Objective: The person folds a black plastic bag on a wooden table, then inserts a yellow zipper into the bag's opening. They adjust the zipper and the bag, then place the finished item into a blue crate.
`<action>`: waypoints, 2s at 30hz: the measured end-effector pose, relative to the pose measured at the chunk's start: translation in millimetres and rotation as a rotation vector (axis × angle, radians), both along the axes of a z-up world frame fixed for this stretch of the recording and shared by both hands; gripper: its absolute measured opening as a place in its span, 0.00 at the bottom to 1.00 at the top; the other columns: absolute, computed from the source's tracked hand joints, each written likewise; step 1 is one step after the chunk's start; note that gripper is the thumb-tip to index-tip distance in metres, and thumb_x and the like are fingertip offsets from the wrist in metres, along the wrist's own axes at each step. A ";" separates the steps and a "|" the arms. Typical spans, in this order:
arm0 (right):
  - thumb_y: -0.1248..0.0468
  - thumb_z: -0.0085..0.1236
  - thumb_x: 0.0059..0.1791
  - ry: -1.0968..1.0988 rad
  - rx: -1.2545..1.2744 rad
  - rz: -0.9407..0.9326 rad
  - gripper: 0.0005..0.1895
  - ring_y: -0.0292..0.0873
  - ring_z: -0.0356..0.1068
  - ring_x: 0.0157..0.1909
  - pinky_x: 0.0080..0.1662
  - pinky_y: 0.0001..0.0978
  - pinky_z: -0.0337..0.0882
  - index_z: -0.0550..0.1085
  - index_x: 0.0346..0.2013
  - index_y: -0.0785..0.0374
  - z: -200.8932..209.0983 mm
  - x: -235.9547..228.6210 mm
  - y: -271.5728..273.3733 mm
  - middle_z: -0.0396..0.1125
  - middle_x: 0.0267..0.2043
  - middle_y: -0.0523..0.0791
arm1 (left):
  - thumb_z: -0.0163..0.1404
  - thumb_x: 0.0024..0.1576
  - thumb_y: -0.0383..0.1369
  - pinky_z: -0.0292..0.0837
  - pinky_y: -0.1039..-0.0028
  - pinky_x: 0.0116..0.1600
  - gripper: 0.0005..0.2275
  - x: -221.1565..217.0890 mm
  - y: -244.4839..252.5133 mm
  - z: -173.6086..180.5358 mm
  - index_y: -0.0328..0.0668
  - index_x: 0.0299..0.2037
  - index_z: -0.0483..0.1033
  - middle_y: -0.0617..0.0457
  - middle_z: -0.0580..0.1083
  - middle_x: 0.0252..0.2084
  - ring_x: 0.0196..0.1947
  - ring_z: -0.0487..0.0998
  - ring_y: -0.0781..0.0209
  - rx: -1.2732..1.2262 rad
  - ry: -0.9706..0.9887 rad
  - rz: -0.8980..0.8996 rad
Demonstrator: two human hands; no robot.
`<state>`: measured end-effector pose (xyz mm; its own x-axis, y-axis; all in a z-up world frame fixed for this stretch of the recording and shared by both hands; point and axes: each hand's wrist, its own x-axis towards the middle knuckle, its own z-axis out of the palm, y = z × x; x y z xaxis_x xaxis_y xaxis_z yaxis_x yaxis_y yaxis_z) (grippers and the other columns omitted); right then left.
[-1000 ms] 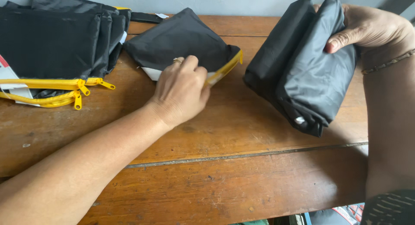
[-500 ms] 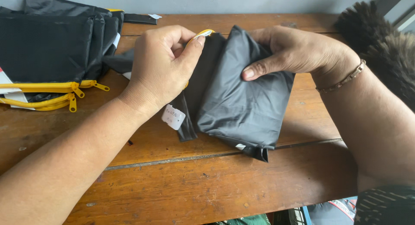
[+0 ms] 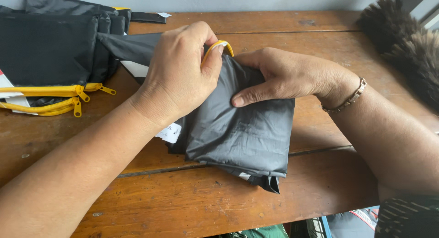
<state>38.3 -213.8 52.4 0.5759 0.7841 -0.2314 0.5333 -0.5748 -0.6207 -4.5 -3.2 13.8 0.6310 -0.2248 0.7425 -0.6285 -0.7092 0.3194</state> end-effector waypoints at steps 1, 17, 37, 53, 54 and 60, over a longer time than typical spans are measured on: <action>0.49 0.67 0.41 -0.089 0.091 0.068 0.29 0.30 0.65 0.42 0.44 0.25 0.69 0.74 0.52 0.59 -0.8 -2.5 1.2 0.70 0.41 0.34 | 0.51 0.60 0.27 0.63 0.57 0.33 0.05 0.2 0.4 0.2 0.37 0.32 0.71 0.50 0.72 0.24 0.25 0.72 0.47 0.024 -0.055 -0.001; 0.45 0.72 0.39 -0.374 0.459 -0.058 0.53 0.42 0.60 0.67 0.51 0.29 0.72 0.55 0.74 0.48 -22.6 -17.0 5.9 0.57 0.66 0.45 | 0.49 0.54 0.29 0.71 0.43 0.34 0.03 -32.0 9.7 23.7 0.41 0.35 0.74 0.45 0.75 0.33 0.32 0.78 0.31 0.553 0.113 0.076; 0.52 0.70 0.44 -0.157 0.525 -0.256 0.22 0.29 0.64 0.38 0.37 0.22 0.70 0.75 0.49 0.52 -53.1 5.3 10.4 0.66 0.44 0.37 | 0.56 0.50 0.19 0.76 0.60 0.38 0.06 -11.9 79.5 -18.2 0.36 0.36 0.76 0.49 0.78 0.30 0.29 0.79 0.51 0.315 0.167 0.215; 0.60 0.70 0.43 -0.073 0.664 -0.287 0.26 0.33 0.69 0.57 0.55 0.22 0.76 0.75 0.54 0.59 -62.5 6.1 8.0 0.70 0.57 0.44 | 0.53 0.48 0.23 0.69 0.51 0.24 0.06 -8.7 93.7 -48.3 0.42 0.34 0.75 0.46 0.70 0.37 0.24 0.74 0.38 0.377 0.062 0.356; 0.60 0.70 0.43 -0.073 0.662 -0.281 0.26 0.33 0.69 0.57 0.55 0.22 0.76 0.75 0.54 0.59 -62.3 5.3 8.9 0.70 0.57 0.44 | 0.53 0.48 0.23 0.69 0.51 0.24 0.06 -8.7 94.3 -49.6 0.42 0.34 0.75 0.46 0.70 0.37 0.24 0.74 0.38 0.375 0.063 0.361; 0.61 0.71 0.41 0.013 0.699 -0.391 0.28 0.29 0.69 0.42 0.48 0.14 0.74 0.76 0.55 0.59 -63.0 3.3 8.3 0.67 0.50 0.38 | 0.44 0.56 0.25 0.63 0.46 0.27 0.05 -9.5 80.9 -45.7 0.39 0.41 0.65 0.40 0.73 0.23 0.22 0.73 0.33 0.114 0.235 0.385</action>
